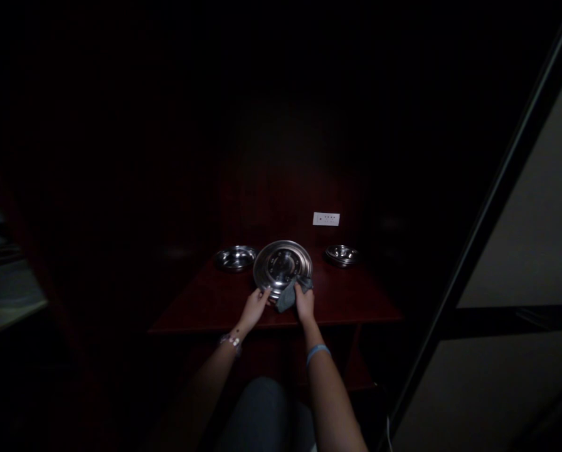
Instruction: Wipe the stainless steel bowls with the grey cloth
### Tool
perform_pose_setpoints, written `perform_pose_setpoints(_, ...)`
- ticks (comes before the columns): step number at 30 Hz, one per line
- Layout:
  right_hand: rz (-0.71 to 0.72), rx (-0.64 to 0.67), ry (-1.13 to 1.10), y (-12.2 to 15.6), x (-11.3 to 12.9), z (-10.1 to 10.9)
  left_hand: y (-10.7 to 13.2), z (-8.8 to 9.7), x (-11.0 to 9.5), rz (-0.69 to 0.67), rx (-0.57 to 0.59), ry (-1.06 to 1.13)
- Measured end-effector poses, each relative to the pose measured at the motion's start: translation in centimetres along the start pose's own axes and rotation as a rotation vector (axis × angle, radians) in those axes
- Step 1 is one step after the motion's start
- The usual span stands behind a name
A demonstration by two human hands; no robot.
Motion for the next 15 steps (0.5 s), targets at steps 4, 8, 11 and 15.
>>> perform_pose_setpoints(4, 0.002, 0.002, 0.013, 0.09, 0.13, 0.04, 0.02, 0.03, -0.11, 0.0, -0.016, -0.004)
perform_pose_setpoints(8, 0.006, -0.005, -0.005, 0.11, 0.11, 0.04, -0.08, -0.01, 0.26, -0.015, -0.005, -0.032)
perform_pose_setpoints(11, -0.003, -0.009, 0.0, 0.07, 0.01, 0.06, -0.19, -0.01, 0.62, -0.026, -0.001, -0.052)
perform_pose_setpoints(15, -0.006, -0.007, 0.004, 0.03, -0.04, 0.1, -0.24, 0.05, 0.75, -0.036, -0.004, -0.064)
Point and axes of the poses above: each hand's wrist, its own y-axis away from the middle knuckle, its own z-axis out of the back of the hand, x = y × z, the point moved 4 cm from there along -y, towards the middle knuckle, and after that the axes turned 8 degrees about -x, right-handed, at the moved point
